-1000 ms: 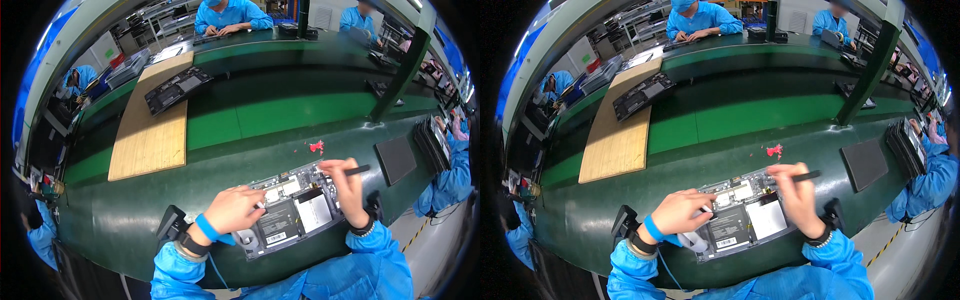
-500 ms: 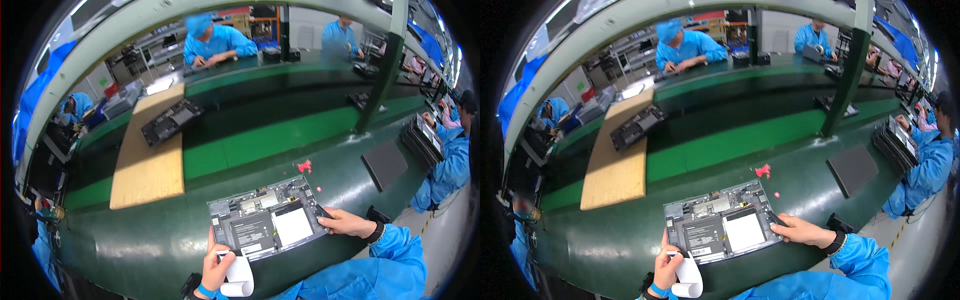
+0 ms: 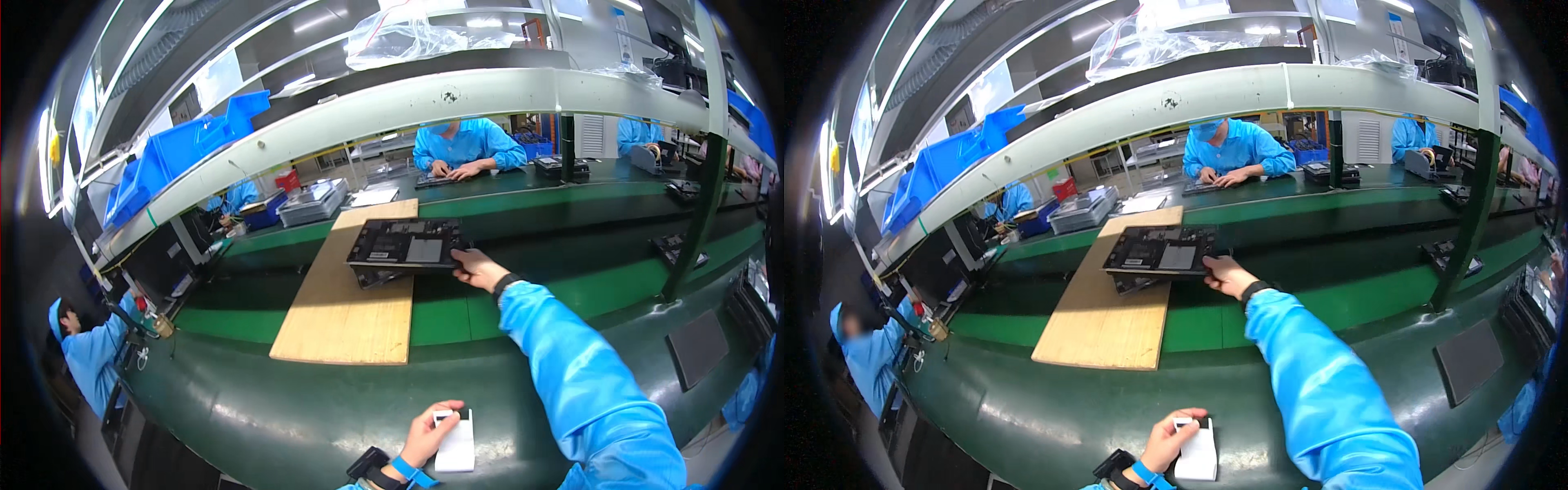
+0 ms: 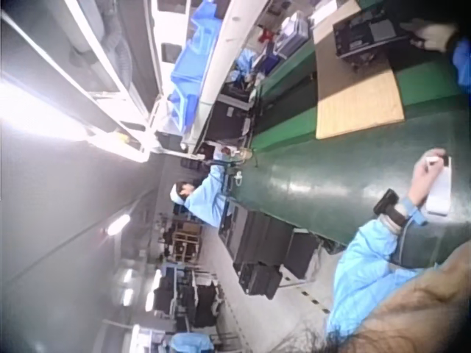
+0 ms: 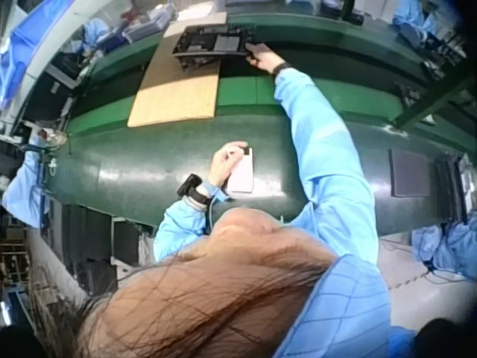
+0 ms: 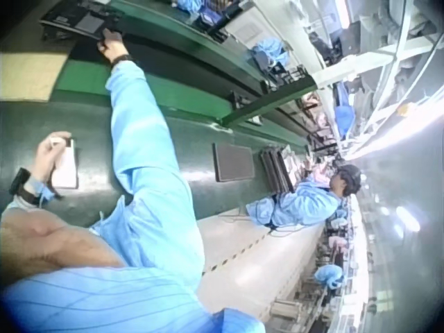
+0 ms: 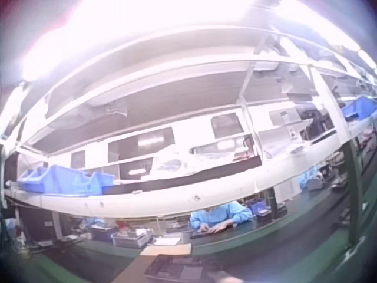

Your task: Inspecting and connecting internal components of a laptop or tablet on an assembly line.

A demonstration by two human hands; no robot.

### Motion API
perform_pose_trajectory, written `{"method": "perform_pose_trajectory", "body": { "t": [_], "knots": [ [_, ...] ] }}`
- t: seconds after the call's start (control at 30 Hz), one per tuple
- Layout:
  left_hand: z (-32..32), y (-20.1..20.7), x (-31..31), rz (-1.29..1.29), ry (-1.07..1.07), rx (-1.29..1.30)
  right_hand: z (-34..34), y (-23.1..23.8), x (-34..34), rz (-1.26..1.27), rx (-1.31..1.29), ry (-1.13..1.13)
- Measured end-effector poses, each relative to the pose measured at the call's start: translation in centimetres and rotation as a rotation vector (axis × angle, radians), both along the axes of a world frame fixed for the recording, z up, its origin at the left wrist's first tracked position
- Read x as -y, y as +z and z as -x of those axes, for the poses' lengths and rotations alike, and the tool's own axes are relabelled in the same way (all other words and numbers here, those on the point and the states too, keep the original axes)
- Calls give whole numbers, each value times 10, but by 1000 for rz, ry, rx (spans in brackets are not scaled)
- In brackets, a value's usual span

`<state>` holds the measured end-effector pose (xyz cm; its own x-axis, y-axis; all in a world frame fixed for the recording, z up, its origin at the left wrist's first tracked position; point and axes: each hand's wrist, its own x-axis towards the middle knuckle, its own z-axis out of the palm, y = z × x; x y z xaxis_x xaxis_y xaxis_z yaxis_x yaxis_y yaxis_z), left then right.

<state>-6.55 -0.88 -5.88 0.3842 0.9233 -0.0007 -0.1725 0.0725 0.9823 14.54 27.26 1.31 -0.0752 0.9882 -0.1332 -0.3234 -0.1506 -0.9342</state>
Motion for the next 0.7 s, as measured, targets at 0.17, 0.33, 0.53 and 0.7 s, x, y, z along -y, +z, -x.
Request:
{"method": "perform_pose_trajectory", "body": {
  "t": [0.17,0.33,0.53,0.7],
  "knots": [
    [5,-7,-8,-124,-121,-140,-24,-45,-62,-180,-63,-118],
    [5,-14,-12,-500,-181,-417,-96,0,44,-156,596,-229],
    [4,7,-3,-306,-168,-332,-231,9,213,-760,1406,-605],
    [-20,14,-8,-262,9,-293,-373,56,326,-628,1163,-1477]
  ]
}}
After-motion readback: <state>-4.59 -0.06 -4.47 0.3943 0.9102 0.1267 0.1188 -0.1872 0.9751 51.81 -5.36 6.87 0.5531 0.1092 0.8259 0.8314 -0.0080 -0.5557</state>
